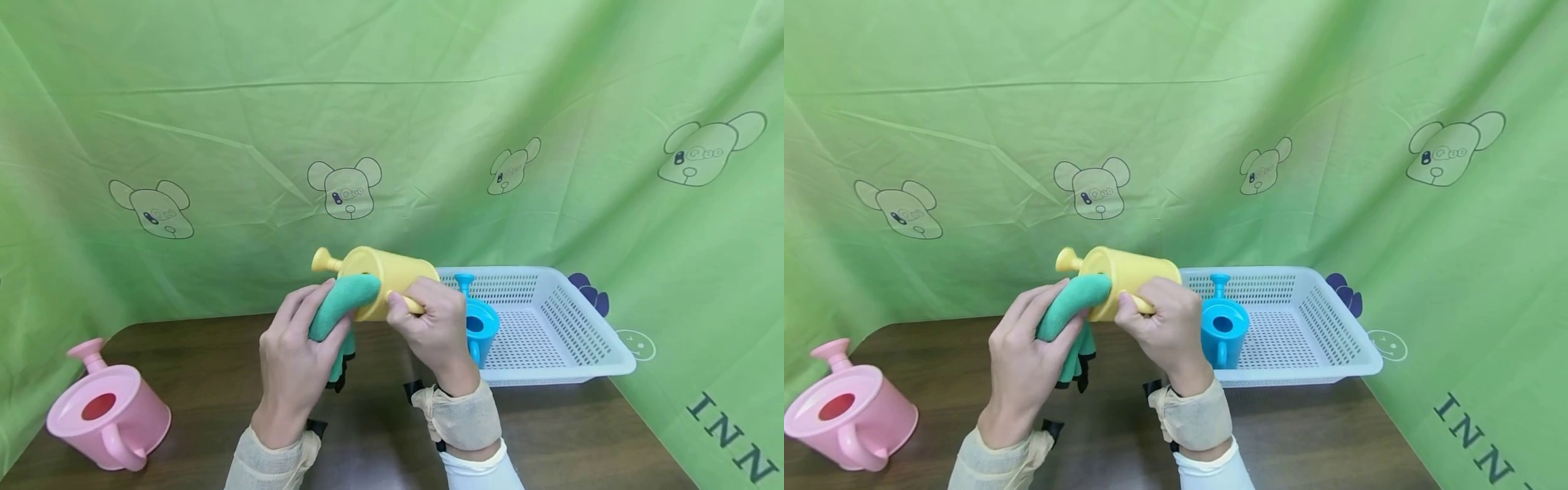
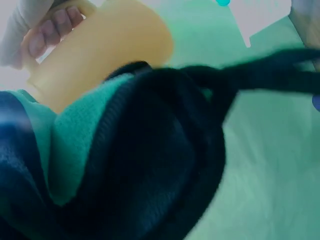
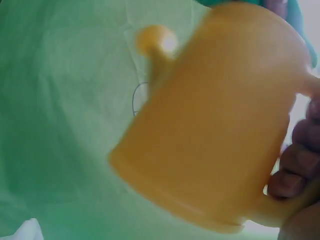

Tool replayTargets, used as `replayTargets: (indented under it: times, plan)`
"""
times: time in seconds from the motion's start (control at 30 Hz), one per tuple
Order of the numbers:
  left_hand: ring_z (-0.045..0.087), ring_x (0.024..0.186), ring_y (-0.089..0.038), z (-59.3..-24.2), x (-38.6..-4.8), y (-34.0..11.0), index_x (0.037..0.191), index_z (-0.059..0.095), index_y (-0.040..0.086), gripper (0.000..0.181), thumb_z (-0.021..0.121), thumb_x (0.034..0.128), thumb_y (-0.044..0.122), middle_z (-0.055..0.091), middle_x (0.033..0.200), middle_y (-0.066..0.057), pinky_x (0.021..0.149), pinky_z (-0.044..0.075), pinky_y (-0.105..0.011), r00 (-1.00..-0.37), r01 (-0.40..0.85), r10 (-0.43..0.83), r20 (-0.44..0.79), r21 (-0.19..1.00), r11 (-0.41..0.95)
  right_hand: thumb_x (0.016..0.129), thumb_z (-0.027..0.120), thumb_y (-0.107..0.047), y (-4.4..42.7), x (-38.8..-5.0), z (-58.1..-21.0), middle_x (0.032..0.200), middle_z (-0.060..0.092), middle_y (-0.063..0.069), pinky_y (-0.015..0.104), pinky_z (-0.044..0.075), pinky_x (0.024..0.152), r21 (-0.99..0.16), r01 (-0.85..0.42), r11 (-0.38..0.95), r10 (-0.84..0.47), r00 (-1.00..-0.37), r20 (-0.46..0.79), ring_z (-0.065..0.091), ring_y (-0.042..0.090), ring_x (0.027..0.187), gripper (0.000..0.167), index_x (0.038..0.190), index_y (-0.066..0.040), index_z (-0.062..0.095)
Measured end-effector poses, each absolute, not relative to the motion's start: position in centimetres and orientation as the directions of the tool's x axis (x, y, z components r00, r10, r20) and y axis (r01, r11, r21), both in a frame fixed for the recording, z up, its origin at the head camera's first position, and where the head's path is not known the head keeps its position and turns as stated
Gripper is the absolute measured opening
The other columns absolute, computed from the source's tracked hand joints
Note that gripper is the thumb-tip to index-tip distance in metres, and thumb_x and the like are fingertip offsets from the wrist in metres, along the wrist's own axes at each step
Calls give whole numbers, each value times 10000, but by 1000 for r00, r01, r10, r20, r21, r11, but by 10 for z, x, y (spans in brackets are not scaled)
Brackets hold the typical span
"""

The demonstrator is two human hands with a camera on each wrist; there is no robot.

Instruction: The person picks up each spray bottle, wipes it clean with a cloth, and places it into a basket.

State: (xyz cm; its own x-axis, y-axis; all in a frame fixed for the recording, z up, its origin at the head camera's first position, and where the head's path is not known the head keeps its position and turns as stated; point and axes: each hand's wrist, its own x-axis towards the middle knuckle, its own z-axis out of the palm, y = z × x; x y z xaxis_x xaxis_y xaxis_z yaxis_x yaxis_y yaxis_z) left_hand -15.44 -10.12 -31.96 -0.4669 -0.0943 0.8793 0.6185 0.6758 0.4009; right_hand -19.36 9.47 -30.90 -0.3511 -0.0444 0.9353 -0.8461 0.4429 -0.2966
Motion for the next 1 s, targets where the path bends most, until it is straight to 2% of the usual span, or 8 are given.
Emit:
replayTargets:
  times: [0.17, 0.27, 0.47, 0.63, 1.0]
  plan:
    - [769, 895, -292, -320, -155, -106, 1247, 776, 126, 449, 907, 819, 159, 751, 1101, -112, 713, 629, -497, -477, 573, -95, 874, 392, 720, 847, 673, -158, 93, -192, -308, 581, 504, -52, 169, 324, 503, -264, -844, 466, -147, -368, 918, 430, 64, 537, 276, 598, -162, 554]
    - [771, 901, -301, -319, -157, -108, 1242, 780, 130, 450, 909, 810, 130, 757, 1098, -115, 697, 624, -518, -469, 568, -116, 876, 399, 720, 832, 672, -146, 92, -192, -308, 577, 510, -56, 162, 322, 504, -241, -854, 460, -183, -357, 916, 430, 57, 534, 272, 588, -169, 555]
    - [759, 895, -339, -317, -157, -114, 1259, 776, 125, 452, 908, 827, 140, 754, 1108, -135, 684, 606, -556, -499, 519, -165, 851, 446, 730, 810, 678, -122, 92, -194, -311, 560, 494, -57, 137, 320, 507, -226, -887, 402, -240, -340, 909, 424, 50, 521, 288, 565, -175, 536]
    - [754, 931, -356, -316, -158, -119, 1270, 771, 121, 447, 901, 846, 175, 748, 1118, -147, 726, 607, -576, -532, 492, -174, 828, 470, 733, 811, 668, -112, 93, -194, -311, 559, 493, -55, 137, 321, 505, -243, -896, 371, -228, -342, 912, 426, 51, 524, 281, 571, -170, 534]
    - [741, 875, -366, -315, -158, -125, 1264, 772, 118, 414, 880, 877, 214, 741, 1122, -158, 680, 585, -568, -595, 411, -209, 776, 517, 751, 835, 660, -90, 95, -192, -305, 631, 631, -1, 185, 435, 514, -315, -916, 249, -123, -353, 928, 541, 107, 578, 200, 638, -122, 657]
